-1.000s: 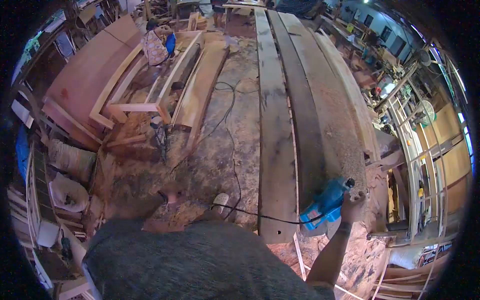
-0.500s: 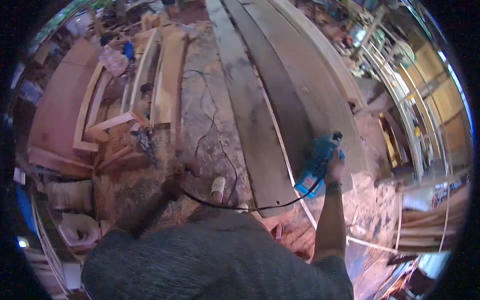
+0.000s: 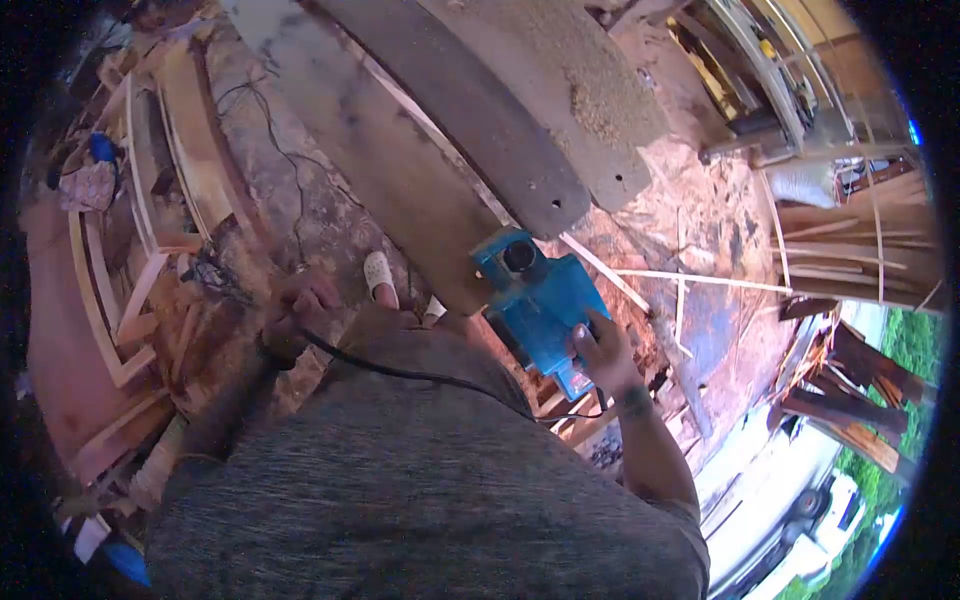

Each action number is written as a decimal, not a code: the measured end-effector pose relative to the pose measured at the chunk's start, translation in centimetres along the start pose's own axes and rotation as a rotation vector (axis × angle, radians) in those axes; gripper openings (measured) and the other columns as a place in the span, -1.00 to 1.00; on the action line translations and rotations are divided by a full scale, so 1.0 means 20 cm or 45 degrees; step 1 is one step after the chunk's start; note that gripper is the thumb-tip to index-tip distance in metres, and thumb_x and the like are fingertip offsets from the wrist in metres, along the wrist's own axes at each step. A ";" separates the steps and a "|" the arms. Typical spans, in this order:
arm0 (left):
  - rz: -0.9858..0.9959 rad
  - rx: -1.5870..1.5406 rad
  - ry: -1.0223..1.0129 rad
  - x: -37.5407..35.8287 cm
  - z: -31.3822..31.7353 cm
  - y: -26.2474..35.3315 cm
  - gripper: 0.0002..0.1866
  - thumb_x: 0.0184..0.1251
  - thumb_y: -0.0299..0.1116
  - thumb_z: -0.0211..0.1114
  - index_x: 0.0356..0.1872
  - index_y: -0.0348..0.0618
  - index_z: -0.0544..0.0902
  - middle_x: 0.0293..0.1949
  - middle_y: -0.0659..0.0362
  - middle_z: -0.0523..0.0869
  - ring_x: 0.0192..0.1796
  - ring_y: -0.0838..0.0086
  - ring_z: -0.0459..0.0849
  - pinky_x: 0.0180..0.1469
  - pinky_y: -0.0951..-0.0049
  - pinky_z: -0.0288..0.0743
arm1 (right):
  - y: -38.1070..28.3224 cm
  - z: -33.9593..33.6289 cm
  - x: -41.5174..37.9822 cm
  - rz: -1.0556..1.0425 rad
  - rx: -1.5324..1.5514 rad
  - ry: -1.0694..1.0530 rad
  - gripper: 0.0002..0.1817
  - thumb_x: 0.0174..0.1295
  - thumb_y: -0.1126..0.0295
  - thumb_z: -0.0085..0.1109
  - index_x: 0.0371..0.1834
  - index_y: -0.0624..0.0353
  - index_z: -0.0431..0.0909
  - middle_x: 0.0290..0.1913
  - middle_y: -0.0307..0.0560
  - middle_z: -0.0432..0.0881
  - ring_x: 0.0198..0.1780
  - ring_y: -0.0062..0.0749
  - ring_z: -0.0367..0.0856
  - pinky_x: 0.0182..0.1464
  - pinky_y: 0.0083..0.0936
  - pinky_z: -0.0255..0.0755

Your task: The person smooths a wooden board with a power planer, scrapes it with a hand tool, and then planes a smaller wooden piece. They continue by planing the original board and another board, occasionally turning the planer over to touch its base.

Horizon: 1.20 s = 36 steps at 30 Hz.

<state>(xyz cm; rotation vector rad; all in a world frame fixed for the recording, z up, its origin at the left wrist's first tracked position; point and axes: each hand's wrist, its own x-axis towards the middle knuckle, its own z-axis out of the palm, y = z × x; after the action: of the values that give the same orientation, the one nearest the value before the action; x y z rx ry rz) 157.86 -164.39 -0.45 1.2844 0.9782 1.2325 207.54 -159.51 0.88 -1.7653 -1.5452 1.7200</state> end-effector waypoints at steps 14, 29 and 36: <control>-0.054 0.114 -0.074 0.09 0.02 -0.07 -0.61 0.66 -0.16 0.21 -0.35 -0.26 0.64 -0.29 0.12 0.71 -0.19 0.40 0.66 -0.09 0.33 0.49 | -0.07 0.07 0.05 -0.181 -0.120 -0.028 -0.51 0.57 0.29 0.12 0.34 0.52 0.41 -0.39 -0.03 0.68 -0.42 -0.45 0.64 -0.34 -0.40 0.54; -0.176 0.091 0.169 -0.08 -0.05 -0.04 -0.38 0.68 0.18 0.13 -0.31 -0.27 0.67 -0.29 0.15 0.68 -0.19 0.45 0.62 -0.08 0.37 0.46 | -0.44 0.28 0.71 -0.609 -0.431 -0.056 -0.57 0.62 0.02 0.10 -0.17 0.23 0.55 -0.48 -0.05 0.62 -0.46 -0.33 0.62 -0.36 -0.33 0.47; -0.155 0.079 0.200 -0.04 0.01 0.01 -0.33 0.66 0.24 0.10 -0.31 -0.26 0.68 -0.31 0.17 0.67 -0.20 0.45 0.60 -0.06 0.38 0.44 | -0.73 0.44 0.94 -0.529 -0.396 -0.102 -0.48 0.65 -0.12 -0.03 -0.18 0.17 0.54 -0.48 -0.15 0.60 -0.51 -0.42 0.60 -0.41 -0.37 0.48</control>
<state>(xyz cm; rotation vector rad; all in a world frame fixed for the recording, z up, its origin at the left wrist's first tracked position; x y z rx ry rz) 157.86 -165.12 -0.39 1.1707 1.1986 1.2301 188.21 -143.07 -1.53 -1.3687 -2.1289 1.4213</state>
